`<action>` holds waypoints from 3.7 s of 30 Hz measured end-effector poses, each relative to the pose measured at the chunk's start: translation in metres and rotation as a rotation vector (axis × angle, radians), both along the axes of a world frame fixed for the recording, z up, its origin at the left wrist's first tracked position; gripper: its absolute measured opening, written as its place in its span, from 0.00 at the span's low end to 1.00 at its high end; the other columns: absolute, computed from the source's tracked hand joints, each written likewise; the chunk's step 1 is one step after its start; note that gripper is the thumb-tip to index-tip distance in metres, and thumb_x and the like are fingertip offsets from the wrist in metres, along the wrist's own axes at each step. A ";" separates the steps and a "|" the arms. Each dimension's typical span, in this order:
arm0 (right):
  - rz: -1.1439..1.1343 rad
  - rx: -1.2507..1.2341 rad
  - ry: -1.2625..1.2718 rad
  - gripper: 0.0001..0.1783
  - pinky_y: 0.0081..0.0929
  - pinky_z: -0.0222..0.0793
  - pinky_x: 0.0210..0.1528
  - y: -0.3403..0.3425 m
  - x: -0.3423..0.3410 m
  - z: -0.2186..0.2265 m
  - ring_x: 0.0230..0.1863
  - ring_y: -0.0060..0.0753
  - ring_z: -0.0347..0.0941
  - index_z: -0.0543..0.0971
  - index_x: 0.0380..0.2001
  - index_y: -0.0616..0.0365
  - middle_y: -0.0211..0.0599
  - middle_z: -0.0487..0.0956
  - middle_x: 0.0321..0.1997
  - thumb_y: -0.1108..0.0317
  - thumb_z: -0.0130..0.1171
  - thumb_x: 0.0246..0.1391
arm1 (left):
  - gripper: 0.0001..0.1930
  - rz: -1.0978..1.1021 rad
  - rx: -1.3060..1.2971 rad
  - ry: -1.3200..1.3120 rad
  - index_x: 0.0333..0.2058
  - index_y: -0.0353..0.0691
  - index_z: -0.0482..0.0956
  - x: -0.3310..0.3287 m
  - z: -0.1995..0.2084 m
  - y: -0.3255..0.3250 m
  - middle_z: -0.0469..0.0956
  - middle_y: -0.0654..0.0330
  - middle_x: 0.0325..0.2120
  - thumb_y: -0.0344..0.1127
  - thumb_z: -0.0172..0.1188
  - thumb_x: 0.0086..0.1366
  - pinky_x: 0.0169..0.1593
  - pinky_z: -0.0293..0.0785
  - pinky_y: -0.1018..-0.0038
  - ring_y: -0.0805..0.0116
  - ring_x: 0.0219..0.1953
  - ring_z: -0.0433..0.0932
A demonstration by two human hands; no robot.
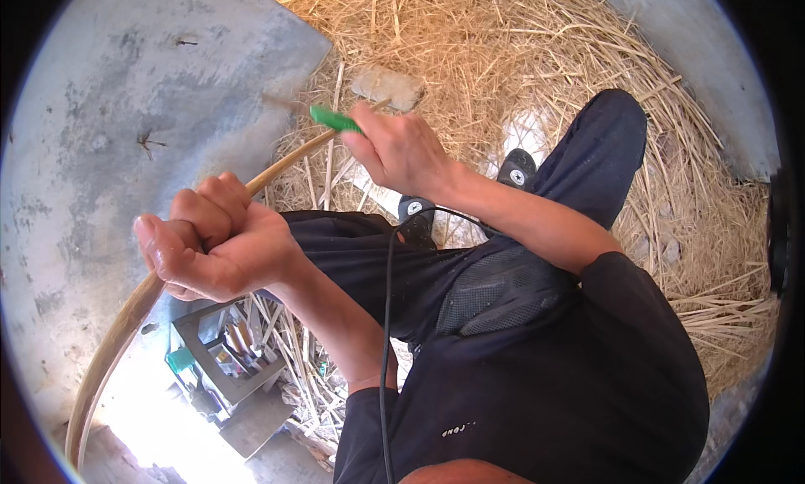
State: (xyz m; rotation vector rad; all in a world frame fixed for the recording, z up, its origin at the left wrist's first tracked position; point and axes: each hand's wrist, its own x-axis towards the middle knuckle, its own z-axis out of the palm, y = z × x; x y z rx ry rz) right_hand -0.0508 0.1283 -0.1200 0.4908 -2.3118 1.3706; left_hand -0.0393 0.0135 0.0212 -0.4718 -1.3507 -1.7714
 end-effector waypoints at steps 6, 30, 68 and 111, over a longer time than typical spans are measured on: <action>-0.025 0.573 -0.811 0.17 0.41 0.72 0.34 0.060 -0.012 -0.150 0.34 0.48 0.76 0.77 0.27 0.66 0.55 0.77 0.33 0.66 0.42 0.53 | 0.21 -0.052 -0.097 0.046 0.13 0.50 0.43 -0.004 0.000 0.009 0.44 0.72 0.04 0.35 0.42 0.60 0.11 0.33 0.81 0.83 0.07 0.37; -0.056 0.060 -0.462 0.20 0.42 0.65 0.19 0.022 -0.010 -0.041 0.14 0.46 0.69 0.69 0.35 0.68 0.44 0.69 0.12 0.60 0.35 0.61 | 0.25 0.082 -0.028 -0.064 0.12 0.51 0.40 0.013 -0.003 -0.004 0.42 0.71 0.04 0.40 0.45 0.61 0.13 0.34 0.80 0.82 0.08 0.36; -0.032 0.226 -0.472 0.22 0.42 0.63 0.20 0.012 -0.019 -0.084 0.15 0.52 0.66 0.68 0.31 0.64 0.45 0.69 0.13 0.53 0.37 0.62 | 0.23 -0.041 -0.136 0.046 0.12 0.51 0.42 0.004 -0.007 0.003 0.44 0.71 0.04 0.39 0.41 0.64 0.12 0.35 0.80 0.82 0.07 0.37; 0.042 0.577 -0.827 0.18 0.38 0.70 0.27 0.077 -0.042 -0.173 0.27 0.43 0.76 0.74 0.38 0.62 0.45 0.77 0.26 0.64 0.36 0.58 | 0.24 -0.006 -0.035 -0.013 0.11 0.51 0.40 0.002 -0.005 -0.006 0.43 0.71 0.03 0.37 0.42 0.61 0.12 0.34 0.80 0.82 0.08 0.36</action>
